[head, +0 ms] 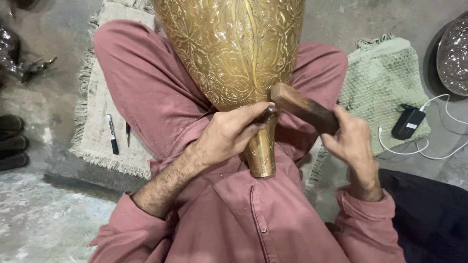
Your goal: The person sits cross-legged and uses a chisel and hammer to engrave a decorative band around the neck of a large brass vase. The person repeatedly taps the chisel with the hammer to create a patterned border.
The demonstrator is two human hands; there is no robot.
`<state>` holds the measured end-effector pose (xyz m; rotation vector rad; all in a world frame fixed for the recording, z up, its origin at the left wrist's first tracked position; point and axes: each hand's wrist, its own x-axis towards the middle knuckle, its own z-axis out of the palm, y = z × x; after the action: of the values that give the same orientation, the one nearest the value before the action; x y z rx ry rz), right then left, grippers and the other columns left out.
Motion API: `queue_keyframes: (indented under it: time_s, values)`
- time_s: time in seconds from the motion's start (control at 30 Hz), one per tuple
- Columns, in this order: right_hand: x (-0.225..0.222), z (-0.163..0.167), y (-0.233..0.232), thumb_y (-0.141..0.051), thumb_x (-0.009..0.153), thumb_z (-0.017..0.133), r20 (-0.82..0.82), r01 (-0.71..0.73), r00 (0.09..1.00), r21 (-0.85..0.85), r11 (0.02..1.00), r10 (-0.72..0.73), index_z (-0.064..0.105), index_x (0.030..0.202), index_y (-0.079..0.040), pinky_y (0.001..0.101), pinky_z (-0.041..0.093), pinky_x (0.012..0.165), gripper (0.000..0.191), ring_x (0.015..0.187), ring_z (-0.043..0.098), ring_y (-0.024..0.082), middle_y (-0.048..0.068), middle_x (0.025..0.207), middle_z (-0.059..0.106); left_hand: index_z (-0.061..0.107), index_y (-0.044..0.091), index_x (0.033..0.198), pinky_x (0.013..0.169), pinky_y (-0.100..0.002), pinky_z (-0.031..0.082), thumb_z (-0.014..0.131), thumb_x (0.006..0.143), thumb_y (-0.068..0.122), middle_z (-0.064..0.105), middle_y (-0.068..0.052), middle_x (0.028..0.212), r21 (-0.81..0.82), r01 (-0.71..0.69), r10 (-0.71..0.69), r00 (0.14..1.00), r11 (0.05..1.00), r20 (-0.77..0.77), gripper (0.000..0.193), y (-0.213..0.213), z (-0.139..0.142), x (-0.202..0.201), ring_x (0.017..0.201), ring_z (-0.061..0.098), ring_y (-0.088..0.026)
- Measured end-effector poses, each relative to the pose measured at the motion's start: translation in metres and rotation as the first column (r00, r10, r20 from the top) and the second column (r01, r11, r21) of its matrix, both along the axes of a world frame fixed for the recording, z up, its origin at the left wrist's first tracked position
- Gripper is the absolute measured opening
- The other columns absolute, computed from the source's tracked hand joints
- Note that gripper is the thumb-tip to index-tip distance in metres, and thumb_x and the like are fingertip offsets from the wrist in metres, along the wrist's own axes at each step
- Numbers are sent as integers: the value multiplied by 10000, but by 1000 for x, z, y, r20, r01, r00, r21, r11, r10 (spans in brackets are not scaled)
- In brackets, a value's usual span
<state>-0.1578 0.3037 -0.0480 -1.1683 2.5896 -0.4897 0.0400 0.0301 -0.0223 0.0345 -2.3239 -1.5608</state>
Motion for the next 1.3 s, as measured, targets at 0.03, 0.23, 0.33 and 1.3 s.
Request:
queue_keyframes:
  time_s: [0.03, 0.23, 0.33, 1.3]
  values:
    - [-3, 2, -3, -160, 770, 789, -61, -29, 998, 49, 998, 32, 634, 1066, -39, 462, 533, 702, 355, 785, 688, 382, 188, 851, 686, 570, 30, 1383, 966, -351, 626, 721, 961, -1, 713, -162, 1248, -8, 3, -4, 1000, 1000, -10, 449, 0, 0, 0, 1141, 743, -300]
    - [-15, 46, -20, -160, 846, 809, -109, -56, 993, -127, 990, 42, 643, 1235, -61, 434, 554, 728, 434, 838, 710, 351, 176, 936, 688, 570, 25, 1390, 960, -344, 633, 717, 960, -7, 715, -160, 1244, -19, 28, -28, 999, 999, -16, 455, -4, -3, 0, 1115, 752, -287]
    - [-12, 76, -31, -152, 897, 811, 171, 8, 984, -288, 958, 43, 599, 1223, -62, 375, 553, 693, 398, 777, 711, 275, 102, 932, 705, 584, 27, 1377, 946, -339, 629, 725, 965, -8, 720, -157, 1230, -10, 26, -26, 1000, 1000, -7, 437, -5, -3, 2, 1102, 756, -279]
    - [10, 23, -2, -95, 795, 797, -120, -29, 992, -56, 998, 22, 688, 1163, -71, 461, 547, 764, 384, 871, 700, 391, 159, 967, 722, 531, 162, 1458, 855, -354, 666, 592, 1050, 152, 756, -108, 1106, -42, 383, -362, 899, 923, 247, 413, -22, 17, -29, 961, 790, -242]
